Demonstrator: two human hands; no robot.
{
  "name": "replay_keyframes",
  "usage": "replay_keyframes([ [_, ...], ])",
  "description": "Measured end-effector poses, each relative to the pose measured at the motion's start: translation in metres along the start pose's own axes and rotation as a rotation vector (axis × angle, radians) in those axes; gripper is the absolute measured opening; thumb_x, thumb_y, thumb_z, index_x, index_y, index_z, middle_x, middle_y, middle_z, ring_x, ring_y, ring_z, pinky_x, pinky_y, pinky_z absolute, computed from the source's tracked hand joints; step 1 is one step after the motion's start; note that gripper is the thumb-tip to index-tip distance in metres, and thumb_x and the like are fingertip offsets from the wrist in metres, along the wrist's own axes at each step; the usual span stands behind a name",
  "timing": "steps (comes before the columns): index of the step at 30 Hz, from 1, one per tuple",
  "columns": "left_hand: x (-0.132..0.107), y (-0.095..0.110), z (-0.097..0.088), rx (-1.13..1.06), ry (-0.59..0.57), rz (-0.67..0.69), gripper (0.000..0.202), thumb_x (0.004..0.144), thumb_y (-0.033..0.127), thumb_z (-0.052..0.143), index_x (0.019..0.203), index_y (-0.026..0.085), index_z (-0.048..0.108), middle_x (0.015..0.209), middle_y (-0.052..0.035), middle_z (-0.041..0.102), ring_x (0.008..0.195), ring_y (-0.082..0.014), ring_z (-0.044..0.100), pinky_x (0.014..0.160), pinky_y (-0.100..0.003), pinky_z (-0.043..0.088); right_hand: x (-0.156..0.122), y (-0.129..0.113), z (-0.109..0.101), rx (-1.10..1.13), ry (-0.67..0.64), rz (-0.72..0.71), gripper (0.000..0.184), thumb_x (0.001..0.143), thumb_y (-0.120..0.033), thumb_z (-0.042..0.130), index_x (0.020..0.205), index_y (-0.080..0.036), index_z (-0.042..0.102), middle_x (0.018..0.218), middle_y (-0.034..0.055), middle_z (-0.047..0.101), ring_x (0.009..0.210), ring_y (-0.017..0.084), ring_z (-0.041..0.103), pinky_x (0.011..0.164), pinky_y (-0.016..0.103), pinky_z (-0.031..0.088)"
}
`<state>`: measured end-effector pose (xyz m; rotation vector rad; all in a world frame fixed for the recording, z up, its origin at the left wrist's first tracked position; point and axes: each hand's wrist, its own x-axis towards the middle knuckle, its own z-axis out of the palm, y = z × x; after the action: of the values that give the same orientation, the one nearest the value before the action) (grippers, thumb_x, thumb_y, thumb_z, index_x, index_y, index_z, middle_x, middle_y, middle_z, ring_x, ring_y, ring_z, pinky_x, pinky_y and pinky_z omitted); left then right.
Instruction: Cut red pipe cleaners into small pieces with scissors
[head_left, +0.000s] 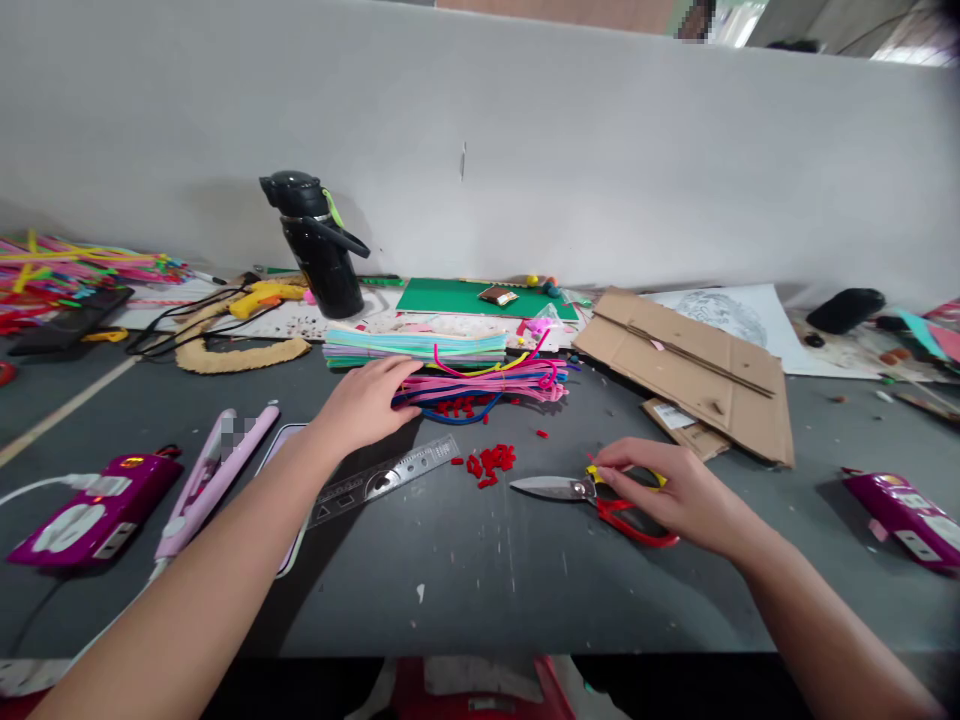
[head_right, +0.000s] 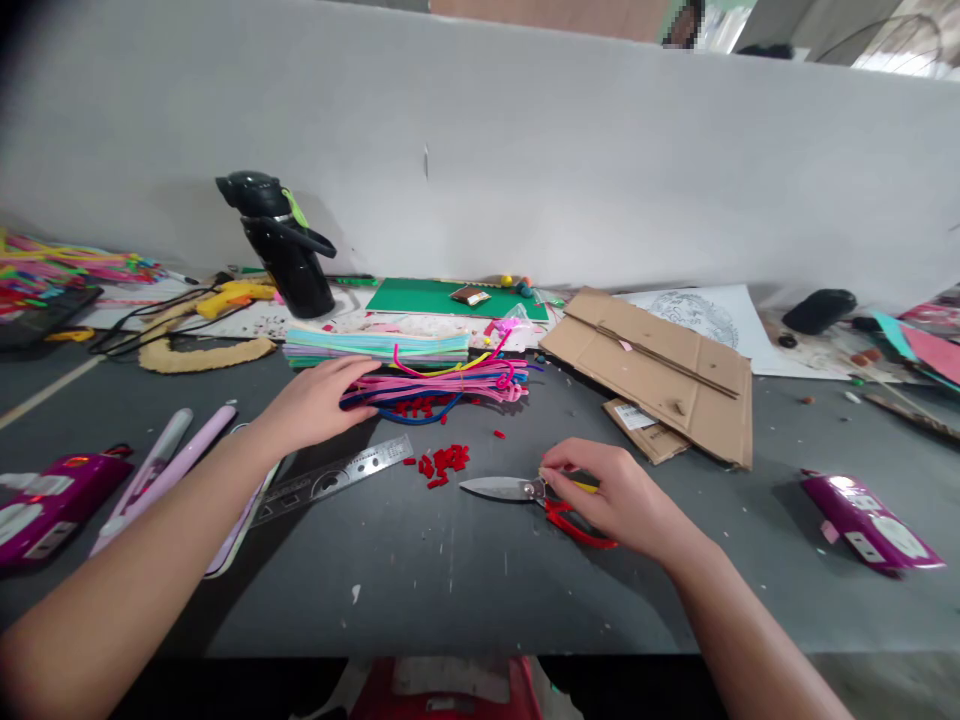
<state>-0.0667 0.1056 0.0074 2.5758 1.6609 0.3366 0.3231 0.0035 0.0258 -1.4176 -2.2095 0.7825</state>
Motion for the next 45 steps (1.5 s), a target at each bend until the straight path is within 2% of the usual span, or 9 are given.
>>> replay_keyframes([
  [4, 0.019, -0.004, 0.002, -0.008, -0.112, -0.031, 0.033, 0.081, 0.04, 0.056, 0.109, 0.026, 0.067, 0.108, -0.0071, 0.071, 0.093, -0.0283, 0.064, 0.072, -0.034, 0.045, 0.0, -0.007, 0.002, 0.025, -0.009, -0.006, 0.025, 0.092, -0.04, 0.052, 0.094, -0.022, 0.07, 0.098, 0.0083, 0.071, 0.091, 0.023, 0.065, 0.085, 0.034, 0.051],
  [9, 0.03, -0.005, -0.014, -0.147, 0.001, -0.041, 0.027, 0.087, 0.039, 0.048, 0.09, 0.022, 0.069, 0.077, -0.0045, 0.067, 0.068, -0.0203, 0.057, 0.061, -0.028, 0.036, 0.002, -0.007, 0.004, 0.027, -0.017, -0.003, 0.025, 0.092, -0.04, 0.053, 0.095, -0.022, 0.071, 0.098, 0.0079, 0.071, 0.089, 0.022, 0.065, 0.083, 0.033, 0.051],
  [13, 0.034, -0.001, -0.024, -0.222, 0.033, -0.046, 0.028, 0.085, 0.04, 0.054, 0.096, 0.021, 0.071, 0.081, -0.0049, 0.068, 0.07, -0.02, 0.056, 0.066, -0.028, 0.037, 0.001, -0.005, 0.005, 0.035, -0.025, -0.017, 0.024, 0.092, -0.039, 0.054, 0.095, -0.022, 0.07, 0.097, 0.0064, 0.071, 0.087, 0.021, 0.065, 0.082, 0.032, 0.05],
  [20, 0.038, -0.001, -0.027, -0.257, 0.1, -0.072, 0.033, 0.086, 0.038, 0.055, 0.11, 0.023, 0.071, 0.087, -0.0046, 0.069, 0.073, -0.0203, 0.056, 0.069, -0.028, 0.038, 0.008, -0.015, 0.015, 0.048, -0.073, -0.022, 0.022, 0.093, -0.036, 0.053, 0.094, -0.021, 0.069, 0.093, 0.0048, 0.071, 0.084, 0.018, 0.065, 0.079, 0.029, 0.049],
  [25, 0.041, -0.007, -0.033, -0.272, 0.176, -0.093, 0.034, 0.084, 0.045, 0.057, 0.102, 0.021, 0.072, 0.085, -0.0039, 0.068, 0.072, -0.0198, 0.055, 0.065, -0.027, 0.036, 0.049, -0.021, 0.035, -0.005, -0.067, -0.149, 0.019, 0.09, -0.029, 0.056, 0.101, -0.02, 0.069, 0.103, 0.0064, 0.071, 0.092, 0.02, 0.064, 0.084, 0.031, 0.047],
  [31, 0.046, -0.028, -0.038, -0.305, 0.204, -0.169, 0.033, 0.081, 0.049, 0.058, 0.082, 0.018, 0.07, 0.065, -0.001, 0.057, 0.061, -0.0167, 0.047, 0.055, -0.026, 0.03, 0.136, -0.037, 0.059, -0.132, -0.059, -0.266, 0.028, 0.091, -0.02, 0.049, 0.114, -0.015, 0.065, 0.113, 0.0103, 0.069, 0.102, 0.021, 0.063, 0.088, 0.031, 0.047],
  [37, 0.046, -0.042, -0.039, -0.372, 0.255, -0.229, 0.033, 0.078, 0.048, 0.06, 0.078, 0.017, 0.069, 0.062, 0.0004, 0.055, 0.06, -0.0155, 0.044, 0.054, -0.025, 0.029, 0.21, -0.066, 0.104, -0.394, -0.127, -0.346, 0.037, 0.087, -0.01, 0.046, 0.122, -0.013, 0.06, 0.129, 0.013, 0.061, 0.113, 0.023, 0.058, 0.095, 0.032, 0.044],
  [41, 0.044, -0.044, -0.038, -0.542, 0.235, -0.278, 0.036, 0.073, 0.05, 0.066, 0.084, 0.016, 0.072, 0.064, 0.0018, 0.058, 0.061, -0.015, 0.048, 0.054, -0.023, 0.033, 0.222, -0.072, 0.121, -0.475, -0.143, -0.323, 0.028, 0.082, -0.012, 0.054, 0.108, -0.01, 0.064, 0.122, 0.0186, 0.061, 0.111, 0.028, 0.057, 0.095, 0.036, 0.043],
  [45, 0.044, -0.046, -0.033, -0.84, 0.166, -0.358, 0.042, 0.066, 0.049, 0.073, 0.094, 0.017, 0.073, 0.072, -0.0001, 0.067, 0.064, -0.0157, 0.056, 0.056, -0.024, 0.043, 0.213, -0.07, 0.113, -0.505, -0.182, -0.287, 0.021, 0.083, -0.014, 0.053, 0.101, -0.012, 0.064, 0.114, 0.0185, 0.063, 0.105, 0.029, 0.06, 0.087, 0.035, 0.045],
])
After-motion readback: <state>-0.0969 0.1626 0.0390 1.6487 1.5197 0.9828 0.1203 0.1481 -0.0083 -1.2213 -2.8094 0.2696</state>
